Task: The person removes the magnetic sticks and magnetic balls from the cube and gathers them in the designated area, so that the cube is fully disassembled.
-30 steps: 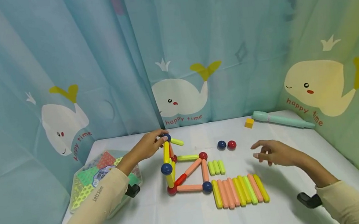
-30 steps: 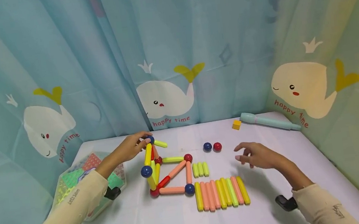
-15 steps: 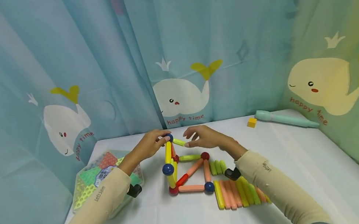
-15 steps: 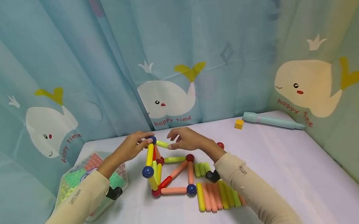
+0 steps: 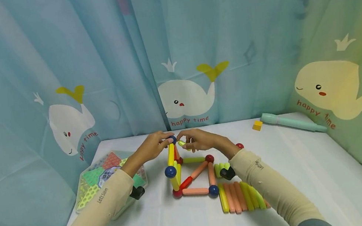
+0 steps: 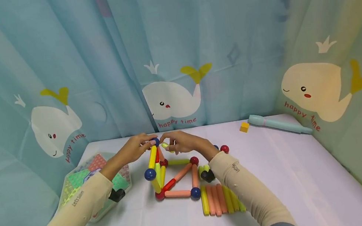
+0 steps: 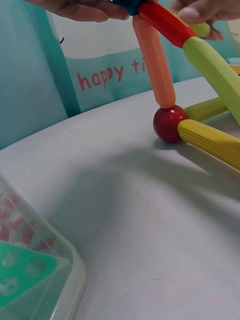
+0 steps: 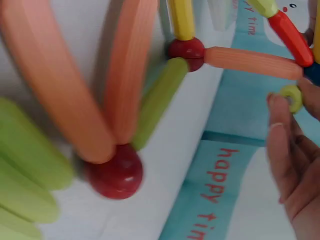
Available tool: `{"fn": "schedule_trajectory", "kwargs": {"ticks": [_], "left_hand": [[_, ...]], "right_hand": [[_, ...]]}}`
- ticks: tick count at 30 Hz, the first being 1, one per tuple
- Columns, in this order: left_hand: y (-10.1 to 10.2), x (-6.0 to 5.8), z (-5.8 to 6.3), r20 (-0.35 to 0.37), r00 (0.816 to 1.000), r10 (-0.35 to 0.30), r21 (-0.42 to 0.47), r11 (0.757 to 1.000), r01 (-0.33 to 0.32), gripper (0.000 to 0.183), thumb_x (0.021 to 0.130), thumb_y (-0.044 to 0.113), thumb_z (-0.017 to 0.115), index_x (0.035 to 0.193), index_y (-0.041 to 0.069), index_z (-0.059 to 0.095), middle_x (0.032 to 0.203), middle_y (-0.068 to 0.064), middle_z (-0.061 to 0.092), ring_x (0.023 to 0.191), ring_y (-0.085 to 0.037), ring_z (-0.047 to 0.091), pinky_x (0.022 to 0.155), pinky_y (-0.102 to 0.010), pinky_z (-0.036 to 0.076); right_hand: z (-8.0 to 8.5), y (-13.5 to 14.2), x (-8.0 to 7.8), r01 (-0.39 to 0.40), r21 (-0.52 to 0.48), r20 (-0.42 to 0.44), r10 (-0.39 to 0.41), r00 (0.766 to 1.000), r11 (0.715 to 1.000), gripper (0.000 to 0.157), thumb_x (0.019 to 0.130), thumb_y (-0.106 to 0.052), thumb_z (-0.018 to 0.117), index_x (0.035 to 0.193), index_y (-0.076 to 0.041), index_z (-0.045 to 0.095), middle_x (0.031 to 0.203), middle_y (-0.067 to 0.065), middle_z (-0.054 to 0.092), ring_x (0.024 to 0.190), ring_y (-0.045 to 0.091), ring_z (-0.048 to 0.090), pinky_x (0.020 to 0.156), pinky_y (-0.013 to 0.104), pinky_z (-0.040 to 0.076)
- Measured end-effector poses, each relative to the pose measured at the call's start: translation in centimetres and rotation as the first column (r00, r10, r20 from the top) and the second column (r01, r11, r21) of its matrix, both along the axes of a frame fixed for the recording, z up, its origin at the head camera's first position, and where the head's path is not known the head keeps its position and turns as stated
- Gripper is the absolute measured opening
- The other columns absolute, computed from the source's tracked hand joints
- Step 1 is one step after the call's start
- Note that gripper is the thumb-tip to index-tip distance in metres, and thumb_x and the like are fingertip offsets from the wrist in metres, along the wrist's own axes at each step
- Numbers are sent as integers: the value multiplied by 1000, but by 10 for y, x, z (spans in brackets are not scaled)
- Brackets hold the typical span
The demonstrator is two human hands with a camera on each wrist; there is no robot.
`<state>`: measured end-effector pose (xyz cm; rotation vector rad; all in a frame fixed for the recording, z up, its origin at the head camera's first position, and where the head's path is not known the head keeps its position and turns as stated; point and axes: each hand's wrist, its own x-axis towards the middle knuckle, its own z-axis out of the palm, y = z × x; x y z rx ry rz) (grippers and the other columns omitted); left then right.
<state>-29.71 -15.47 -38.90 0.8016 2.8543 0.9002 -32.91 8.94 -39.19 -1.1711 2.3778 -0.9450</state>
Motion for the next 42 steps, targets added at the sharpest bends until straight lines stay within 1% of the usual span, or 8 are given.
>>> {"fn": "schedule_trajectory", "kwargs": {"ticks": [5, 11, 15, 20, 23, 28, 35, 42], "left_hand": [[-1, 1, -1, 1, 1000, 9, -6, 1000, -9, 42, 104, 27, 56, 143, 10, 57, 108, -11, 63, 89, -17, 68, 83, -34, 60], [-1, 5, -1, 6, 1000, 9, 3, 1000, -9, 42, 104, 27, 56, 143, 10, 57, 106, -11, 63, 89, -20, 68, 83, -34, 59], [-2, 6, -1, 5, 1000, 13, -5, 1000, -13, 43, 104, 28, 56, 144, 11, 56, 108, -11, 63, 90, -18, 68, 84, -34, 59], [-3, 5, 1, 8, 1000, 16, -4, 1000, -16, 43, 105, 28, 55, 145, 12, 55, 109, -11, 63, 92, -20, 69, 86, -35, 59], [-3, 5, 2, 2, 1000, 10, -8, 1000, -10, 43, 105, 28, 55, 145, 12, 55, 108, -11, 63, 91, -20, 68, 85, -35, 59], [-3, 5, 2, 0, 1000, 9, -7, 1000, -9, 43, 104, 29, 55, 145, 13, 55, 111, -11, 64, 91, -20, 67, 85, -35, 58], [-3, 3, 0, -3, 1000, 7, -7, 1000, -7, 43, 104, 29, 56, 145, 14, 55, 109, -10, 63, 95, -27, 68, 84, -34, 58], [-1, 2, 0, 24, 999, 24, 8, 1000, -24, 44, 103, 29, 57, 144, 13, 56, 117, -10, 66, 92, -25, 68, 81, -32, 59]], "right_hand": [[-3, 12, 3, 52, -66, 32, -50, 998, 996, 32, 103, -12, 57, 135, -11, 55, 95, 14, 68, 71, 17, 67, 65, 42, 60], [3, 40, 18, 181, -77, 127, -171, 977, 980, 41, 98, -21, 68, 136, -14, 56, 105, 12, 70, 79, 21, 70, 71, 50, 60], [2, 72, 35, 195, -54, 201, -181, 963, 979, 55, 91, -17, 74, 141, -15, 52, 117, 16, 64, 84, 24, 68, 70, 42, 58], [-16, 114, 49, 142, 1, 230, -138, 963, 990, 57, 89, -15, 76, 139, -3, 50, 106, 15, 63, 73, 31, 63, 63, 32, 54], [-30, 133, 56, 138, 103, 208, -157, 965, 985, 56, 88, -18, 78, 134, 0, 52, 97, 10, 64, 72, 27, 61, 64, 29, 53], [-48, 150, 63, 167, 246, 111, -199, 974, 955, 51, 85, -21, 82, 126, -6, 57, 90, 1, 64, 81, 17, 59, 74, 27, 50], [-58, 148, 64, 192, 300, 102, -232, 967, 934, 52, 82, -22, 85, 125, -8, 59, 91, 1, 64, 83, 16, 58, 78, 31, 52], [-61, 146, 63, 205, 274, 100, -240, 966, 940, 58, 83, -26, 84, 130, -7, 56, 91, -1, 64, 84, 15, 57, 79, 30, 50]]}}
